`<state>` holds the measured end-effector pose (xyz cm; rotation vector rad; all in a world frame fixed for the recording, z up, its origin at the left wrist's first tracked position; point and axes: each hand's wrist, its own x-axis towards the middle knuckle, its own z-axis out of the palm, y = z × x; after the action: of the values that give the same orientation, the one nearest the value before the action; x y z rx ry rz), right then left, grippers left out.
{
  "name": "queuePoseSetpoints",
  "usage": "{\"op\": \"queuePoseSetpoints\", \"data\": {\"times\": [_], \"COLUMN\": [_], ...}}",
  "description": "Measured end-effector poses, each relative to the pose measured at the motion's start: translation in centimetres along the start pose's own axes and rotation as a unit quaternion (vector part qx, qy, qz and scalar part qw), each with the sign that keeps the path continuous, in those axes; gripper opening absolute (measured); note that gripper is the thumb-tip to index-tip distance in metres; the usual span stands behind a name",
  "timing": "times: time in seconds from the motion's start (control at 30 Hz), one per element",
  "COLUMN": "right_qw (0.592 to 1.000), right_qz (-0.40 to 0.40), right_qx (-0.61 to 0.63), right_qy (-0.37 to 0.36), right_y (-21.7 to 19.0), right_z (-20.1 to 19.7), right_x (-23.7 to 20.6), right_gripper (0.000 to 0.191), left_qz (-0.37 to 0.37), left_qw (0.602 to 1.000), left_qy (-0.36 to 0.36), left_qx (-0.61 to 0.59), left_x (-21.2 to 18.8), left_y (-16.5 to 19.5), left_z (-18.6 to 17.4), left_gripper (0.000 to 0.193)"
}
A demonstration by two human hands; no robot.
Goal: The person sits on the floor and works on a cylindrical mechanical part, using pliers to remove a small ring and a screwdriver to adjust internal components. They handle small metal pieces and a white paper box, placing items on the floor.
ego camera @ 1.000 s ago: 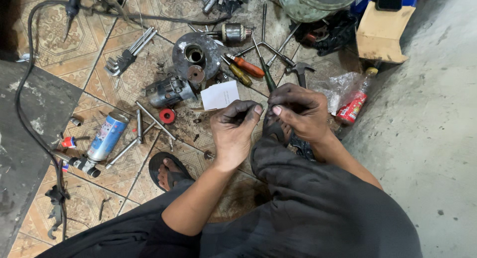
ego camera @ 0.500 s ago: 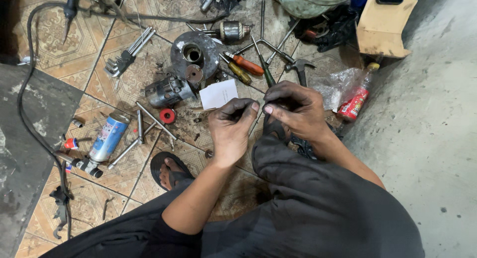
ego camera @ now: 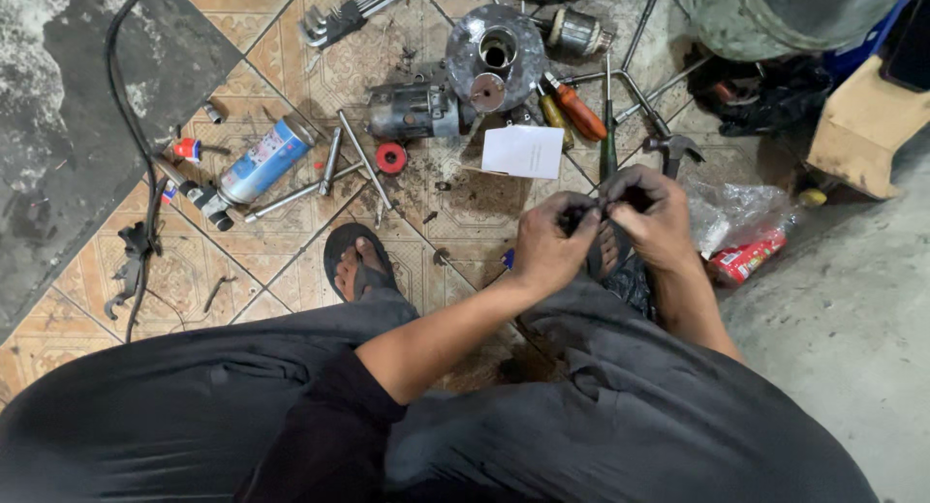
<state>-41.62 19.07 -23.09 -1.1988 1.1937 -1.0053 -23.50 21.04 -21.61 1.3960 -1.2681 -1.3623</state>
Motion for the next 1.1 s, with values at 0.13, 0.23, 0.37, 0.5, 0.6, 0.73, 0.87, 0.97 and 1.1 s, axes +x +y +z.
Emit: {"op": "queuePoseSetpoints", "data": {"times": [0.13, 0.23, 0.37, 0.5, 0.6, 0.73, 0.87, 0.97, 1.1], "right_qw": [0.988, 0.990, 0.986, 0.974, 0.973, 0.977, 0.959, 0.949, 0.965], "right_qz": [0.128, 0.132, 0.151, 0.218, 0.189, 0.027, 0.003, -0.056, 0.020], "right_qx": [0.087, 0.034, 0.034, -0.031, -0.112, -0.197, -0.272, -0.299, -0.247], "right_qy": [-0.026, -0.040, -0.066, -0.060, -0.070, -0.074, -0.079, -0.079, -0.089], "right_y": [4.4, 7.0, 8.8, 9.0, 8.9, 9.0, 9.3, 9.7, 9.9], "right_z": [1.4, 3.3, 5.5, 7.0, 7.6, 8.0, 8.1, 7.8, 7.5], "right_x": [0.4, 0.4, 0.5, 1.0, 2.0, 3.1, 3.0, 2.6, 2.3], "right_gripper": [0.011, 0.006, 0.007, 0.017, 0.020, 0.021, 0.023, 0.021, 0.023], "left_qz": [0.019, -0.077, -0.047, 0.001, 0.029, 0.056, 0.034, 0.049, 0.051], "left_qw": [0.989, 0.933, 0.913, 0.886, 0.878, 0.875, 0.871, 0.874, 0.894], "left_qy": [-0.078, -0.147, 0.017, 0.059, 0.034, -0.037, -0.053, -0.035, -0.055], "left_qx": [0.124, 0.321, 0.404, 0.459, 0.477, 0.480, 0.487, 0.482, 0.441], "left_x": [-0.7, -1.2, 0.5, 1.1, 0.8, 0.3, 0.1, 0.3, 0.4], "left_y": [-4.9, -9.6, -14.9, -16.8, -16.9, -17.1, -18.3, -19.2, -19.0], "left_z": [-2.8, -7.5, -15.8, -21.2, -21.6, -19.8, -18.8, -18.7, -17.7], "left_gripper": [0.025, 0.033, 0.028, 0.027, 0.023, 0.027, 0.024, 0.018, 0.020]}}
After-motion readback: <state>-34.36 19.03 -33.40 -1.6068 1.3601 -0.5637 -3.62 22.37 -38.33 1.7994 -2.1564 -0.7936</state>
